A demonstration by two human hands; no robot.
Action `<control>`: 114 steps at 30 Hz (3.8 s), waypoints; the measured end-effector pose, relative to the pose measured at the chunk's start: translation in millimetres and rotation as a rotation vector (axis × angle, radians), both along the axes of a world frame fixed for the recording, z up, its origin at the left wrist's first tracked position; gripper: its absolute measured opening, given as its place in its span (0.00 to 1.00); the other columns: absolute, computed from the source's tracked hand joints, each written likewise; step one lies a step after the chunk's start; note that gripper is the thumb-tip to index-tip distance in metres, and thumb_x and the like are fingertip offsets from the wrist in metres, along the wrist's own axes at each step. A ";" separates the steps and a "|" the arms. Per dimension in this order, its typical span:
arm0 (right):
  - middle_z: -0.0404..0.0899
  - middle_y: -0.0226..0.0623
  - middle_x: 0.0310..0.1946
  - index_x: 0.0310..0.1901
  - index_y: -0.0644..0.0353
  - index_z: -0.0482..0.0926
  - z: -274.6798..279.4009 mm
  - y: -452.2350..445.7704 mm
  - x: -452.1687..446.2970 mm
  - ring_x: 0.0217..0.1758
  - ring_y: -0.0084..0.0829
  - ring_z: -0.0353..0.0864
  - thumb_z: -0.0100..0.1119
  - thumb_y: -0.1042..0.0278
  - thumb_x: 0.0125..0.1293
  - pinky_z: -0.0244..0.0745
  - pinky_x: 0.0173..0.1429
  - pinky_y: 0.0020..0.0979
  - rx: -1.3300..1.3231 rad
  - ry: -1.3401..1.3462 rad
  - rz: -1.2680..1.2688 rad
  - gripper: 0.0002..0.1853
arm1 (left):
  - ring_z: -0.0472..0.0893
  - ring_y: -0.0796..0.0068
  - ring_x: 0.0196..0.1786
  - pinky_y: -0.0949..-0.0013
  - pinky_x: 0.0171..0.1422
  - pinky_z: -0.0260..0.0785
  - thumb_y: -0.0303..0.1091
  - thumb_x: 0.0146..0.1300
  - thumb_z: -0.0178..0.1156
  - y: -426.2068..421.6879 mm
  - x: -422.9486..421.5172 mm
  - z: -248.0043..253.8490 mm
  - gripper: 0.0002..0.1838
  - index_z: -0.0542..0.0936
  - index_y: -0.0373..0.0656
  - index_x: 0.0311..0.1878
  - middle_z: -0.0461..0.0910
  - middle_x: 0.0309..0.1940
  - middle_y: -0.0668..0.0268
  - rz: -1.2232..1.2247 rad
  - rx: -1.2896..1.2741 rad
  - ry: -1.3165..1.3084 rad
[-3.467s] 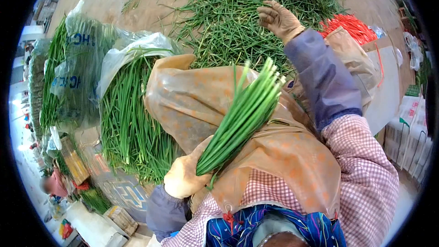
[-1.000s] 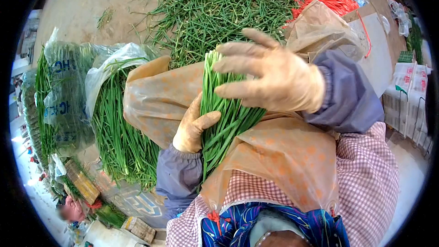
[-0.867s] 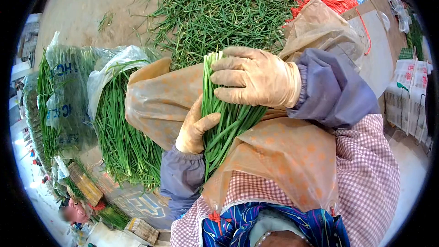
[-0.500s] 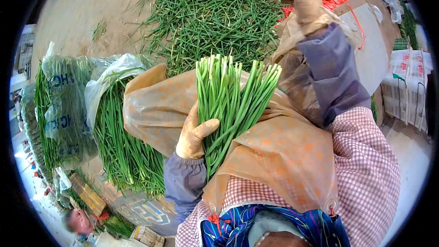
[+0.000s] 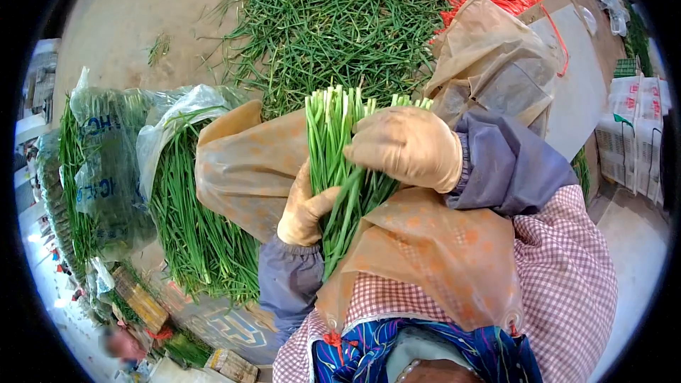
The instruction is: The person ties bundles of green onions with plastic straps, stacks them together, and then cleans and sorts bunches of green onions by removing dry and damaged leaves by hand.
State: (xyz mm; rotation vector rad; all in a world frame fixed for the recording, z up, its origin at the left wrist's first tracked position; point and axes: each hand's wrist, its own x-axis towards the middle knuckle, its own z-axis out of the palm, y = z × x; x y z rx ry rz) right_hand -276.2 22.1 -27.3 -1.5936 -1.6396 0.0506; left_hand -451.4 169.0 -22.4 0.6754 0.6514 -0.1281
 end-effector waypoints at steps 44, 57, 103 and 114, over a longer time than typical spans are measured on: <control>0.80 0.35 0.27 0.45 0.60 0.79 -1.8 -32.9 61.5 0.26 0.29 0.79 0.63 0.64 0.65 0.73 0.29 0.32 -0.273 0.386 0.006 0.11 | 0.77 0.62 0.59 0.60 0.65 0.70 0.28 0.51 0.71 -15.2 5.5 1.5 0.41 0.62 0.34 0.68 0.74 0.59 0.55 -0.035 -0.069 -0.080; 0.69 0.40 0.63 0.71 0.57 0.55 -21.1 -66.1 51.2 0.64 0.31 0.70 0.64 0.53 0.63 0.69 0.64 0.38 -0.064 1.858 -0.136 0.40 | 0.76 0.62 0.59 0.61 0.64 0.70 0.33 0.54 0.69 -13.6 -1.1 -6.8 0.42 0.60 0.35 0.70 0.73 0.60 0.55 0.109 -0.151 -0.195; 0.82 0.36 0.33 0.43 0.64 0.80 -0.5 22.3 94.6 0.34 0.28 0.81 0.63 0.70 0.65 0.77 0.37 0.28 -0.102 0.333 -0.600 0.08 | 0.81 0.72 0.43 0.70 0.49 0.76 0.28 0.62 0.57 -9.5 19.6 7.8 0.22 0.68 0.35 0.59 0.79 0.47 0.58 0.113 0.074 -0.014; 0.80 0.45 0.29 0.39 0.58 0.82 27.6 30.9 15.2 0.31 0.43 0.82 0.68 0.64 0.58 0.78 0.36 0.34 -0.512 0.046 -0.253 0.11 | 0.81 0.74 0.42 0.71 0.47 0.77 0.28 0.63 0.59 -12.7 19.3 1.0 0.18 0.69 0.35 0.54 0.79 0.45 0.59 0.112 0.238 0.023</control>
